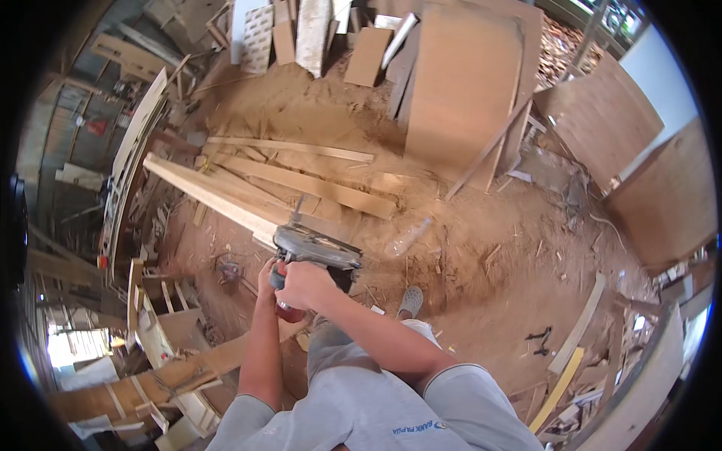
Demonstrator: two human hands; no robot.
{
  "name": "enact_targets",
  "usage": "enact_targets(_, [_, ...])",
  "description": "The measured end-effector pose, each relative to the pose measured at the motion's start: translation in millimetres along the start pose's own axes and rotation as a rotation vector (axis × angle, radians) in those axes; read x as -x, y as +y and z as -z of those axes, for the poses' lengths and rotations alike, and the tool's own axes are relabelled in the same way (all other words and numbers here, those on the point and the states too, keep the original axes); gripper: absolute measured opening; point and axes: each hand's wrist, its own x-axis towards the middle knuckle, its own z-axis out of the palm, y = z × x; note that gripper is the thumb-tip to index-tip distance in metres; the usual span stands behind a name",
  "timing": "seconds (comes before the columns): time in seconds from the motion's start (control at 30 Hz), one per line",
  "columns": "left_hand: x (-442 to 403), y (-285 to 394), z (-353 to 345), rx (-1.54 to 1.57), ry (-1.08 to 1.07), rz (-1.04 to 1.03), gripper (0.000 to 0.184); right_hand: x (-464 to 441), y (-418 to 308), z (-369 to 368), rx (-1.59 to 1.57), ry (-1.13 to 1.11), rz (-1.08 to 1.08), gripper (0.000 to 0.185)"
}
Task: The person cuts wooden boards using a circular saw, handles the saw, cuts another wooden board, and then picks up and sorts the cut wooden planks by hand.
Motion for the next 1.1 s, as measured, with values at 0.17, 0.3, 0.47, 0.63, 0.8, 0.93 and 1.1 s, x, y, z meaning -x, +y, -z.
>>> enact_targets(0.17, [-20, -15, 29, 0.268, -0.104, 0.098, 0.032, 1, -6, 9, -0.089, -0.033, 0.032, 0.043])
enact_targets(0.3, [-16, 6, 25, 0.223, -0.086, 0.153, 0.033, -12, -6, 4, -0.108, -0.007, 0.062, 0.038])
enact_targets(0.47, [-13, 25, 25, 0.171, -0.072, 0.183, 0.034, -25, -9, -6, -0.172, 0.006, 0.058, 0.033])
enact_targets(0.63, [-7, 41, 25, 0.148, -0.060, 0.214, 0.035, -29, -20, 5, -0.165, -0.058, 0.040, 0.034])
enact_targets(0.8, [3, 58, 33, 0.125, -0.015, 0.277, 0.036, -45, -23, -13, -0.237, 0.020, 0.066, 0.030])
enact_targets(0.93, [14, 74, 37, 0.116, 0.026, 0.313, 0.037, -67, -30, -30, -0.211, 0.040, 0.048, 0.031])
enact_targets(1.1, [31, 96, 38, 0.125, 0.084, 0.335, 0.038, -79, -40, -29, -0.220, 0.022, 0.035, 0.031])
